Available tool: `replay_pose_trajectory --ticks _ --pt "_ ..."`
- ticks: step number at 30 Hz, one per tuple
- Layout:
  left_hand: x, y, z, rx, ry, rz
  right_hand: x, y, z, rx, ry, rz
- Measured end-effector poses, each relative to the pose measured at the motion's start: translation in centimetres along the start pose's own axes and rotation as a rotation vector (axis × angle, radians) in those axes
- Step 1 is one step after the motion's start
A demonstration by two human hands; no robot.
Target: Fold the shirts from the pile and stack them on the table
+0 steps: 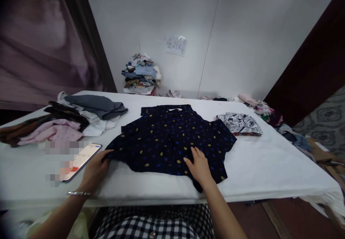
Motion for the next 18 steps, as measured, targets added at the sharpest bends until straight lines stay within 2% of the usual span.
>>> replay_pose_trajectory --ticks 3,6,8,10,12,14,16,18 --pt "-0.4 0.7 0.2 -0.105 -0.040 0.011 -0.2 -2.0 -0.1 0.040 0.037 0.020" --pt "-0.6 0.9 0.4 -0.205 -0.092 -0.033 -0.8 -3.3 -0.8 0.061 0.034 0.002" --pt "-0.3 0.6 0.4 -0.248 -0.114 -0.051 -0.9 -3.6 -1.3 0.075 -0.062 -0.015" --pt "0.3 0.4 0.2 -0.275 -0.111 -0.037 -0.4 -3.3 -1.1 0.052 -0.272 -0.048" --pt "1.2 0.2 -0.2 -0.296 -0.090 -0.006 1.6 -2.5 0.0 -0.036 -0.537 0.024" --pt "2.1 0.2 -0.6 -0.319 -0.064 0.010 5.1 -0.9 2.0 -0.126 -0.806 0.245" --pt "3.1 0.3 -1.1 -0.347 -0.037 0.004 9.2 1.4 4.1 -0.157 -1.052 0.494" --pt "4.0 0.5 -1.4 -0.380 -0.018 0.000 13.2 4.2 5.9 -0.168 -1.172 0.674"
Point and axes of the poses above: each hand's wrist, its own y-axis away from the middle knuckle, its own x-axis out of the back of the hand, z = x × y, the point moved 4 cm from there along -y, towards the middle knuckle, and after that the axes turned 7 degrees about -x, right-handed, at the moved point
